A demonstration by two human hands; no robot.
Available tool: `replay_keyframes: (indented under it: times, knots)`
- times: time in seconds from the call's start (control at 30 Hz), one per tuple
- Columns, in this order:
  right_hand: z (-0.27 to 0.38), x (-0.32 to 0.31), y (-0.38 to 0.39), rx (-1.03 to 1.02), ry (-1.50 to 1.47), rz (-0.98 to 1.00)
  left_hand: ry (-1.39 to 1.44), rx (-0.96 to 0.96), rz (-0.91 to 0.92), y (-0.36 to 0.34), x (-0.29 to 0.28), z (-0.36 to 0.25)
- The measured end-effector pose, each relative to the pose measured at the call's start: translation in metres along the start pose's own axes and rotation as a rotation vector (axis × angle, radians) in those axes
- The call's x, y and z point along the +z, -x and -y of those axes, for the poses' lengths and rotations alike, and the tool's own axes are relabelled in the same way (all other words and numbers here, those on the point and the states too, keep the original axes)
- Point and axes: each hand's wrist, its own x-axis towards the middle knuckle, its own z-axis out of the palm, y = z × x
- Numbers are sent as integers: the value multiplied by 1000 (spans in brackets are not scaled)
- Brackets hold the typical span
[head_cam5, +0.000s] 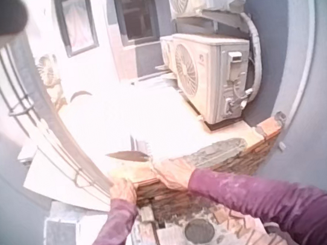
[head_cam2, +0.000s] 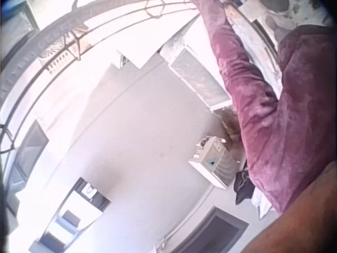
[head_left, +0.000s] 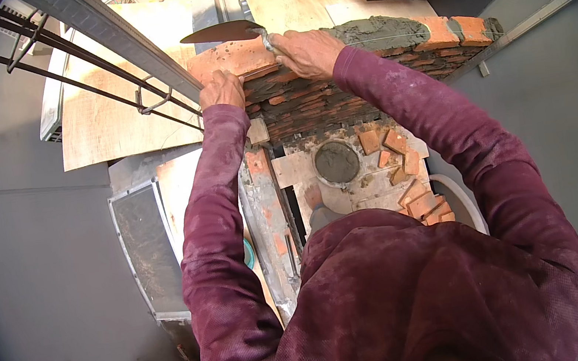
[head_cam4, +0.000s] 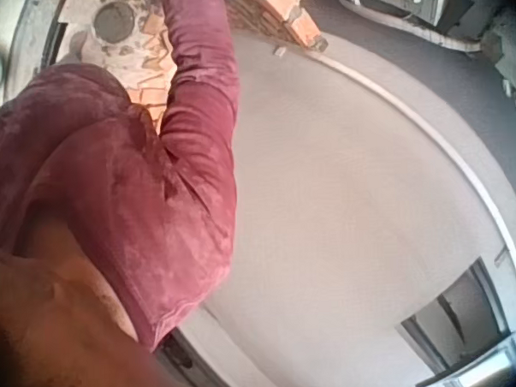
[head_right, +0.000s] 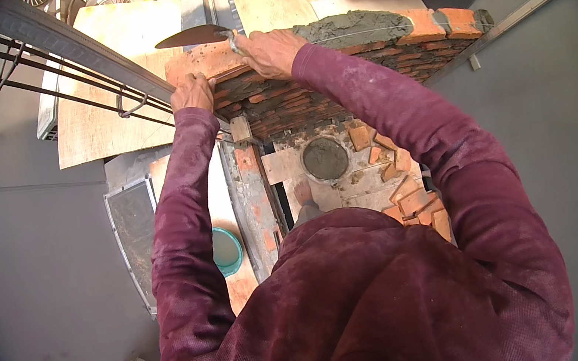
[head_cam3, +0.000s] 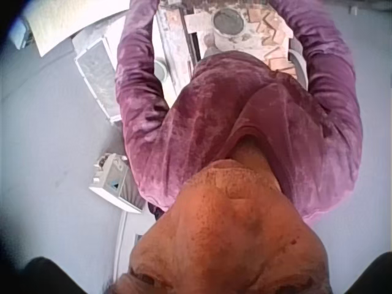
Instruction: The person spreads mortar on a brick wall using a trowel and places a brick onto the mortar. They tap the brick with the trowel handle to level it and then scrape away the excess mortar from the wall and stir the mortar in a bucket.
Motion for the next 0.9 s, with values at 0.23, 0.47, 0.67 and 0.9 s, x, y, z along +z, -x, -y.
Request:
replay_keyframes:
  times: [0.23, 0.47, 0.67, 0.9]
  knots:
    - [-4, -4, 0, 5, -65, -112, 68, 25, -73, -5, -7, 12]
    - [-17, 8, -4, -24, -32, -85, -10, 103, -57, -16, 5, 9]
    - [-12, 7, -4, 34, -71, -41, -4, 179, -107, -18, 7, 13]
    - [-12, 7, -3, 94, -108, 13, -2, 221, -152, -18, 7, 18]
